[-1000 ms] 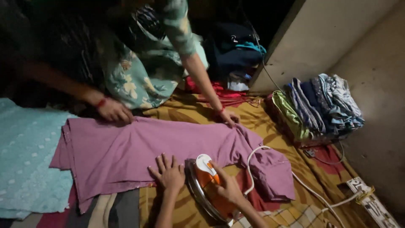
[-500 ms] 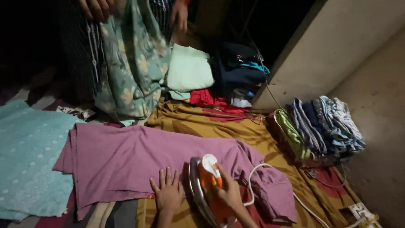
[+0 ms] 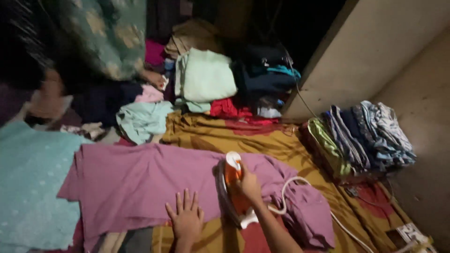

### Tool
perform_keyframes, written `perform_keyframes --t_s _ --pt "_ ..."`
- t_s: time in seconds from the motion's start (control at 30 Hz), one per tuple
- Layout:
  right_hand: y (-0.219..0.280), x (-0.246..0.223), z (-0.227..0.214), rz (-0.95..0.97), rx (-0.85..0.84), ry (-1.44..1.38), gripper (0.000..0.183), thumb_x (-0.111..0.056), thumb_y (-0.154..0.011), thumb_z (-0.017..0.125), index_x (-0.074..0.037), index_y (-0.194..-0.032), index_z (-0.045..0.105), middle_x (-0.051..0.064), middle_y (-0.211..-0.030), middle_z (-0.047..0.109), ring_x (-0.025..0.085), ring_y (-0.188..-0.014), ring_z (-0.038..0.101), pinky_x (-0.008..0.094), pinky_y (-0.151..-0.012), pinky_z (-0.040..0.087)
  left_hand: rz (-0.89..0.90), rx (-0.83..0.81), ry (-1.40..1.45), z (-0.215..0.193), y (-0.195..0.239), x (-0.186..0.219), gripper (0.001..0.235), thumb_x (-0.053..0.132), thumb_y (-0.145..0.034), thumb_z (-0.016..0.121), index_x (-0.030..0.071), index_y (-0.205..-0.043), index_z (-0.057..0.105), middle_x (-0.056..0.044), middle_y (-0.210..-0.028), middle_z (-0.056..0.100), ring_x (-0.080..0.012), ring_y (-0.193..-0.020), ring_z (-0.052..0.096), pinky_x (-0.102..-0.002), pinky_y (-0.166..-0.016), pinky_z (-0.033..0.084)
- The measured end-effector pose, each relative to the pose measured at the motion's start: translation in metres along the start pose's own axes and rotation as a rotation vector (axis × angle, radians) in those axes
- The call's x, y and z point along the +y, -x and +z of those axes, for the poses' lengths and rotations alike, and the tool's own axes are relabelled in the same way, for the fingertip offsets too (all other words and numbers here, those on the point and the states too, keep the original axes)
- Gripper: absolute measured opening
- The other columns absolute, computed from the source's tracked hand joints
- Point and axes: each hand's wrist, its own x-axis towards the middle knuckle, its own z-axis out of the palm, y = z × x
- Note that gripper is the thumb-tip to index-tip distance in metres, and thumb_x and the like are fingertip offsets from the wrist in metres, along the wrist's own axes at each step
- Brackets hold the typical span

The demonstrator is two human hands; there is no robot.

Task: Ironing a purple garment on a bed.

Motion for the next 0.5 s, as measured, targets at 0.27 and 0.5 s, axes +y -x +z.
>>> perform_keyframes --t_s 0.27,0.5 --pt "-0.026 -0.011 -0.004 -0.05 0.009 0.091 0.075 -0.02 -0.078 0.068 -0.031 -0.149 0.047 0.024 -0.097 0.073 0.045 -0.089 0.071 0.057 -0.077 0.055 -0.013 -0.004 -0.039 -0.005 0.002 0.001 0.065 0.046 -0.094 0.043 0.029 -0.156 0.031 -0.004 -0.165 0.025 -0.0316 -0.151 0.021 -0.073 -0.116 0.011" --pt "-0.016 -0.019 -0.009 0.003 0.038 0.076 0.077 -0.02 -0.078 0.069 -0.032 -0.15 0.047 0.025 -0.095 0.072 0.047 -0.088 0.07 0.059 -0.079 0.055 -0.006 -0.002 -0.064 0.003 0.003 0.002 0.065 0.045 -0.094 0.044 0.03 -0.156 0.032 -0.005 -0.166 0.025 -0.0313 -0.152 0.021 -0.073 -0.116 0.011"
